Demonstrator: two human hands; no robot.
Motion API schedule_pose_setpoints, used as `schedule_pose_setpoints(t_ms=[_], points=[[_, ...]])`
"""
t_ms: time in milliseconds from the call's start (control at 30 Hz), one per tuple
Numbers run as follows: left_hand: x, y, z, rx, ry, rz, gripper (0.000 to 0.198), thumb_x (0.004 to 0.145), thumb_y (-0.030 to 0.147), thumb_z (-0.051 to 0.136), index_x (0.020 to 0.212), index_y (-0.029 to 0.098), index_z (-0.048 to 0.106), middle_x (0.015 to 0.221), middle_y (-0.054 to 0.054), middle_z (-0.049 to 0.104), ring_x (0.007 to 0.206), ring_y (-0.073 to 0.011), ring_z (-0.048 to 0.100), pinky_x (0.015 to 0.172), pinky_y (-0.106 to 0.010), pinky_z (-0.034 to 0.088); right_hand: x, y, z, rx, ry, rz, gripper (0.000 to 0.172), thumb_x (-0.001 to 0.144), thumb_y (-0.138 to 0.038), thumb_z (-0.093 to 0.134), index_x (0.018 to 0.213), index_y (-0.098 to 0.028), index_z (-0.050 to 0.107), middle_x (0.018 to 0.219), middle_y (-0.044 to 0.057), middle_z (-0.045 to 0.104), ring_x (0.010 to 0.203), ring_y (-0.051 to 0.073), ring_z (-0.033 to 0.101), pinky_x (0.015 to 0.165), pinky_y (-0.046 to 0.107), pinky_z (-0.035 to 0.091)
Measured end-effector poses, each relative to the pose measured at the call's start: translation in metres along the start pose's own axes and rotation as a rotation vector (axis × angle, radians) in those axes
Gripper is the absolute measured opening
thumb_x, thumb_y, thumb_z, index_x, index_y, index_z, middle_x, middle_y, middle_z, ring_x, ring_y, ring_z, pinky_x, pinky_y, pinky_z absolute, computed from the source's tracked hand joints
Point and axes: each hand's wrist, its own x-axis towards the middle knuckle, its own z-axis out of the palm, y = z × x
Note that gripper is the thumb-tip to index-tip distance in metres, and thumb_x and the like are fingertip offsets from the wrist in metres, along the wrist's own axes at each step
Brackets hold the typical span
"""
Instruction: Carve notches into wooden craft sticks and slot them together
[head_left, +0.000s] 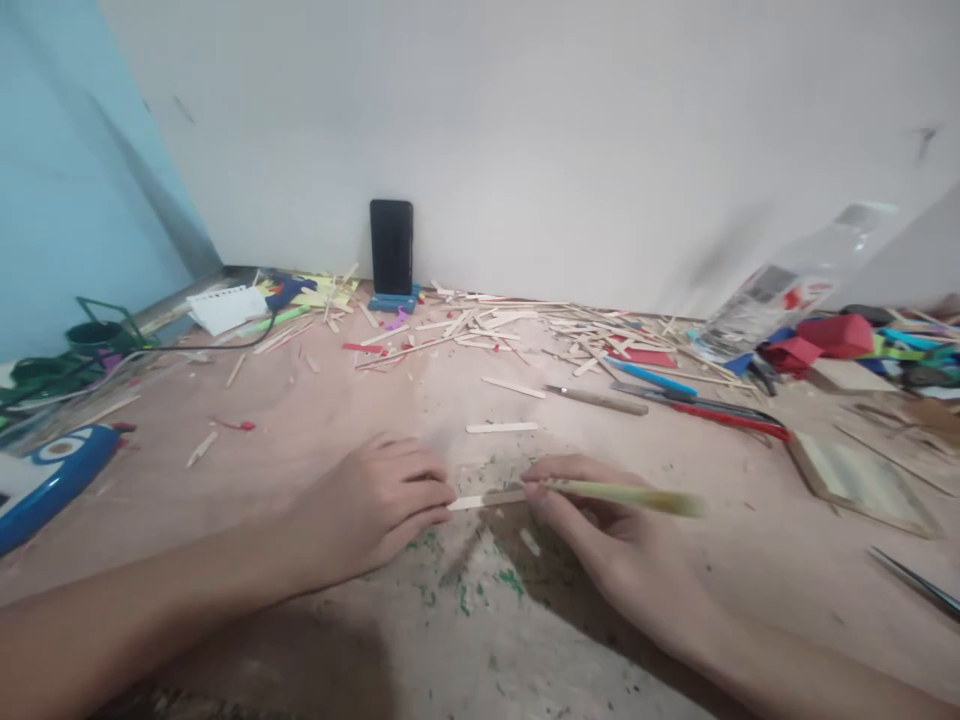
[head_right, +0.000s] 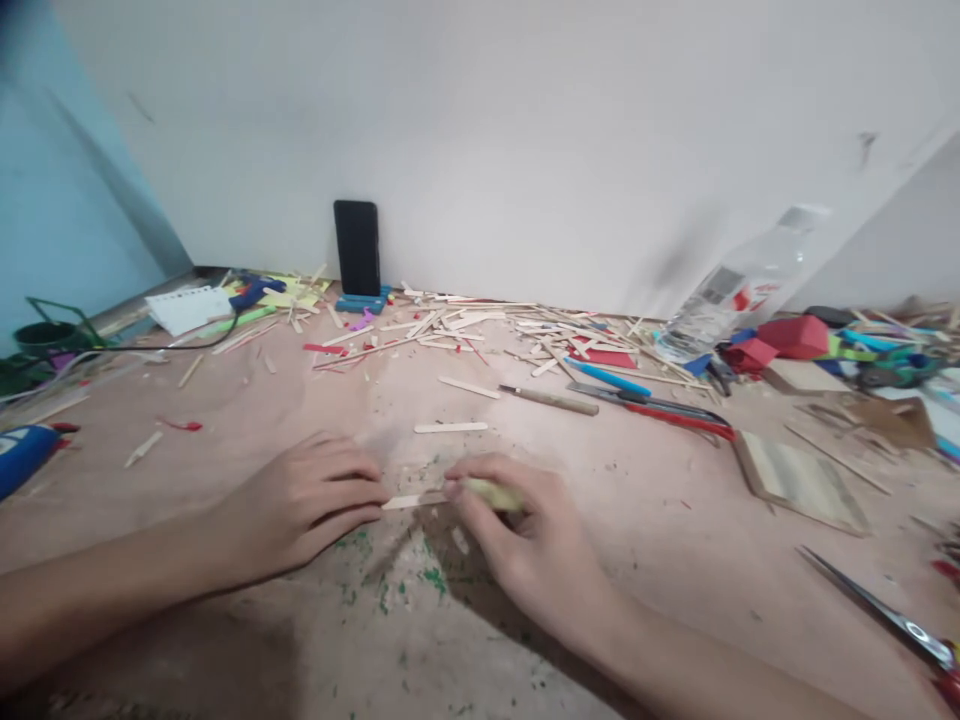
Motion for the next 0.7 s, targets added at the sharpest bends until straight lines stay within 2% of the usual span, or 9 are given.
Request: schedule_pose_setpoints(t_ms=[67,133,200,333,533,600,700], points=[[0.003,0.003,0.002,-0.006,-0.005,-0.018,0.018,0.108,0.023,0.057,0.105,0.018,0.075,0.104,-0.005,0.075,0.093,-0.0196,0.066,0.084,-0.035,0.043,0.002,-0.003,-0.001,0.004,-0.028,0.077,0.019,0.098,-0.037,0.069,0.091,-0.025,0.08,0.082,0.003,0.08,0.076,0.021,0.073,0.071,0.031,0.059],[0.005,0.004,0.004,-0.018,-0.004,-0.019,0.019,0.108,0.022,0.056,0.103,0.018,0.075,0.103,-0.005,0.075,0.093,-0.0197,0.066,0.083,-0.035,0.043,0.005,-0.007,-0.002,-0.014,-0.065,0.126,0.019,0.097,-0.039,0.071,0.091,-0.025,0.082,0.087,0.004,0.082,0.081,0.023,0.074,0.075,0.034,0.059],[0.006,0.004,0.003,-0.029,-0.002,-0.008,0.021,0.108,0.02,0.054,0.1,0.017,0.074,0.103,-0.006,0.074,0.094,-0.0199,0.066,0.083,-0.034,0.043,0.009,-0.01,-0.002,-0.023,-0.102,0.139,0.019,0.097,-0.04,0.071,0.094,-0.027,0.085,0.094,0.004,0.083,0.085,0.023,0.075,0.079,0.035,0.059],[0.005,0.003,0.001,-0.038,-0.011,-0.004,0.019,0.107,0.019,0.055,0.099,0.017,0.073,0.101,-0.005,0.073,0.092,-0.0203,0.065,0.083,-0.035,0.041,0.013,-0.01,-0.002,0.001,-0.181,0.158,0.021,0.099,-0.042,0.07,0.096,-0.028,0.085,0.097,0.004,0.082,0.08,0.022,0.074,0.075,0.035,0.06],[0.002,0.002,0.002,-0.051,-0.042,-0.011,0.019,0.108,0.022,0.055,0.106,0.017,0.073,0.102,-0.006,0.073,0.093,-0.0211,0.064,0.084,-0.035,0.04,0.013,-0.008,0.001,-0.018,-0.176,0.131,0.013,0.094,-0.033,0.073,0.098,-0.029,0.084,0.102,0.002,0.084,0.093,0.022,0.076,0.085,0.033,0.061],[0.002,0.003,0.003,-0.054,-0.042,-0.01,0.019,0.108,0.022,0.056,0.107,0.018,0.074,0.103,-0.006,0.073,0.093,-0.021,0.064,0.085,-0.036,0.04,0.011,-0.01,0.002,-0.014,-0.143,0.135,0.011,0.092,-0.032,0.074,0.092,-0.028,0.084,0.095,0.002,0.083,0.085,0.021,0.076,0.079,0.031,0.061],[0.002,0.003,0.002,-0.045,-0.023,0.01,0.019,0.108,0.021,0.056,0.108,0.018,0.075,0.104,-0.006,0.074,0.094,-0.0209,0.066,0.086,-0.036,0.042,0.006,-0.013,0.004,0.058,-0.118,0.224,0.016,0.09,-0.039,0.075,0.09,-0.024,0.081,0.084,0.003,0.081,0.063,0.017,0.07,0.059,0.028,0.057]])
